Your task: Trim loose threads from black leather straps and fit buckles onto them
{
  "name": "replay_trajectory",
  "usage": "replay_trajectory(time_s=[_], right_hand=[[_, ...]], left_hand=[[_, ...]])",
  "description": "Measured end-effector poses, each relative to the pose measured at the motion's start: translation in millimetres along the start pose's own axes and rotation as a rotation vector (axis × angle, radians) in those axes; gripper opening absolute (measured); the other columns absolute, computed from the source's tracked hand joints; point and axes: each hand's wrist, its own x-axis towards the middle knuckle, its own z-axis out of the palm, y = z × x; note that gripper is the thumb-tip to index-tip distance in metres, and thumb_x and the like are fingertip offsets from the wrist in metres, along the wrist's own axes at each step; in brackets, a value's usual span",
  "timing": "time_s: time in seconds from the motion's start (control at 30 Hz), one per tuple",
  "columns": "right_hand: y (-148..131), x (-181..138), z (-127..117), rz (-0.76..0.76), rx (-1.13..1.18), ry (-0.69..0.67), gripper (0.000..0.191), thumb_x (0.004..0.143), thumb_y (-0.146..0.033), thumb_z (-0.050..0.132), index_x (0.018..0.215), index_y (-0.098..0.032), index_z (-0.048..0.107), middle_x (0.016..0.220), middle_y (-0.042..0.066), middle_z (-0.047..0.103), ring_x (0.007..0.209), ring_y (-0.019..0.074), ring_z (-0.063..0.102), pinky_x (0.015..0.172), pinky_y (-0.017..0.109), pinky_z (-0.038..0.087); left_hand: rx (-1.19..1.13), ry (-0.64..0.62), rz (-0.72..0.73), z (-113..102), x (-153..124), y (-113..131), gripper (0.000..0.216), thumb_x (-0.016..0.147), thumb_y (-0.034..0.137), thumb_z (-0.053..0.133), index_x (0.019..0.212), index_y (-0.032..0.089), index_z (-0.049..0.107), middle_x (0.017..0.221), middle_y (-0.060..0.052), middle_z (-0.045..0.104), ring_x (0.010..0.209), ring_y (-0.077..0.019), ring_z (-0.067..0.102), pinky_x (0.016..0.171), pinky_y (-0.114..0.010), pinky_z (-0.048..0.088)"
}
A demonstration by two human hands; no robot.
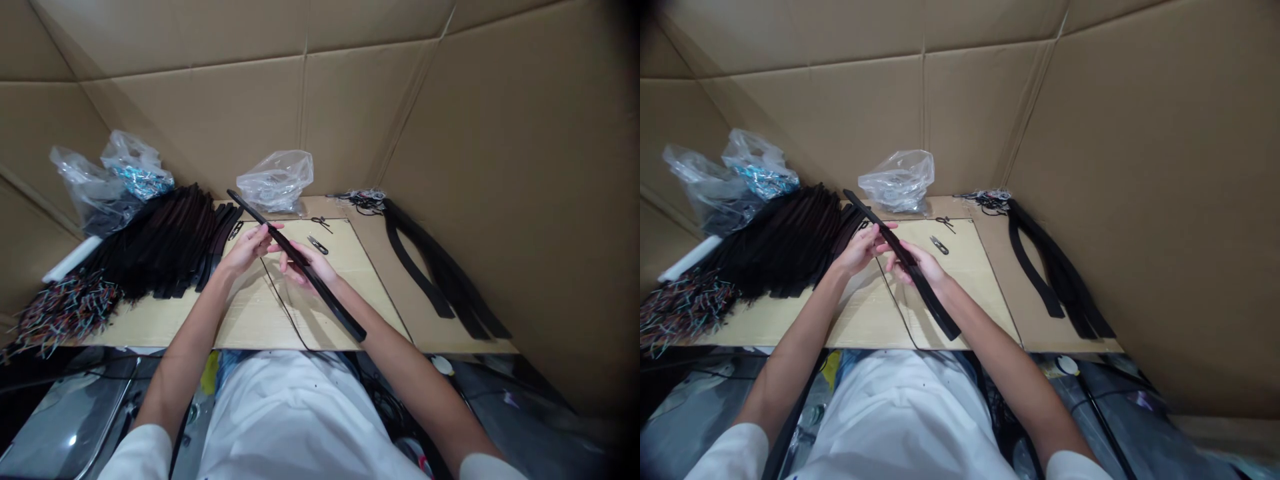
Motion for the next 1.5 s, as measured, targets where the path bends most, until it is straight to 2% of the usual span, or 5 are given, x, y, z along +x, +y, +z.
replay_trajectory(time_s=[0.13,0.47,0.73,1.3,1.5], right_hand=[[8,5,0,0.093,-0.097,-0.148,0.057,0.110,-0.060,0.049,0.115,-0.011,0.076,0.072,0.009,0.077,0.041,0.0106,0.047,0.038,0.021,0.030],[1,2,2,-0.031,-0.092,0.019,0.050,0.102,-0.058,0.064,0.125,-0.014,0.069,0.090,0.012,0.082,0.047,0.0131,0.057,0.041,0.024,0.038],[14,10,-4,-0.144,-0.177,0.117,0.094,0.098,-0.062,0.071,0.168,-0.027,0.019,0.070,-0.005,0.074,0.041,0.0154,0.058,0.040,0.022,0.036],[12,5,5,-0.309,-0.290,0.262,0.068,0.088,-0.059,0.084,0.133,-0.031,0.041,0.061,-0.014,0.063,0.037,0.0102,0.050,0.038,0.019,0.035],[13,3,5,-0.294,-0.327,0.230,0.063,0.091,-0.059,0.081,0.128,-0.030,0.039,0.060,-0.014,0.065,0.036,0.0099,0.050,0.038,0.017,0.035]], left_hand=[[0.065,0.014,0.121,-3,2,-2,0.063,0.068,0.072,0.095,0.074,0.016,0.067,0.056,0.009,0.035,0.049,-0.0048,0.027,0.049,-0.025,0.018],[0.124,-0.070,0.043,2,3,-2,0.061,0.074,0.072,0.091,0.086,0.014,0.074,0.064,0.004,0.046,0.053,-0.0073,0.037,0.049,-0.023,0.023],[0.245,0.107,0.140,2,7,-5,0.057,0.068,0.065,0.097,0.082,0.014,0.076,0.058,0.007,0.042,0.052,-0.0056,0.028,0.051,-0.026,0.014],[0.362,0.050,0.354,-2,3,-4,0.042,0.079,0.056,0.093,0.089,0.017,0.083,0.071,0.000,0.064,0.061,-0.0088,0.042,0.059,-0.025,0.029],[0.403,-0.024,0.305,-5,0,3,0.044,0.080,0.058,0.091,0.088,0.016,0.082,0.061,0.004,0.047,0.058,-0.0088,0.033,0.058,-0.026,0.024]])
